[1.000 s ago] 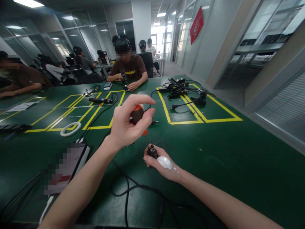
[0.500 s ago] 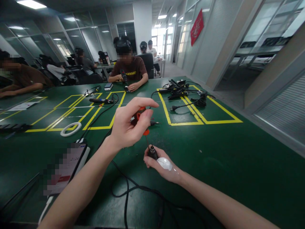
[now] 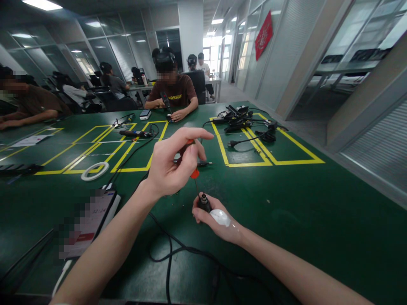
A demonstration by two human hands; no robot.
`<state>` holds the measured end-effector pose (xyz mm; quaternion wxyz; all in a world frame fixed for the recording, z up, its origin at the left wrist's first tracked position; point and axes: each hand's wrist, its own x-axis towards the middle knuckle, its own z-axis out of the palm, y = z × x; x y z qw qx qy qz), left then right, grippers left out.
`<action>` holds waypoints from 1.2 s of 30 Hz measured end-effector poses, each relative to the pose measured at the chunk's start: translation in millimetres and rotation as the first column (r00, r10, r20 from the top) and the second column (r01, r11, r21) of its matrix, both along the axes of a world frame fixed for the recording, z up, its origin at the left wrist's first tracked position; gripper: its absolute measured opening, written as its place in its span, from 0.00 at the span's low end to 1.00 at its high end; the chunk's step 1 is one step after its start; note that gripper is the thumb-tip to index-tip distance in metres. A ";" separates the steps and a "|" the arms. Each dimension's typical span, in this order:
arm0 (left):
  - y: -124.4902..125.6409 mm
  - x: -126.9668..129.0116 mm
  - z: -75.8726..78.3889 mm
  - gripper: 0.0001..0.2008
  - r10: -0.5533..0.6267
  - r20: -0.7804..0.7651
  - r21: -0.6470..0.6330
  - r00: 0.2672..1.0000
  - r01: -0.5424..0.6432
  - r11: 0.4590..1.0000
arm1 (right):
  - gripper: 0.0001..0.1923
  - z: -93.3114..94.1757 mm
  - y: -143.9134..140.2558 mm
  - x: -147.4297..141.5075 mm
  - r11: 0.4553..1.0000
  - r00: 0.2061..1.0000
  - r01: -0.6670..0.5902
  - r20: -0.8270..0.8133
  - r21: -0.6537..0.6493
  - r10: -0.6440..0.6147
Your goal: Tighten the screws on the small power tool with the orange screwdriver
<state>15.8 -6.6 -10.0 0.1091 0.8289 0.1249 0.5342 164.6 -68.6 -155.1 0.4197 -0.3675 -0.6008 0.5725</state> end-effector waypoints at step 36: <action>3.7 -3.2 -0.2 0.14 -0.054 -0.001 0.027 0.999 0.054 0.998 | 0.24 0.9 0.6 0.8 1.000 1.000 -0.020 0.008 0.025 0.019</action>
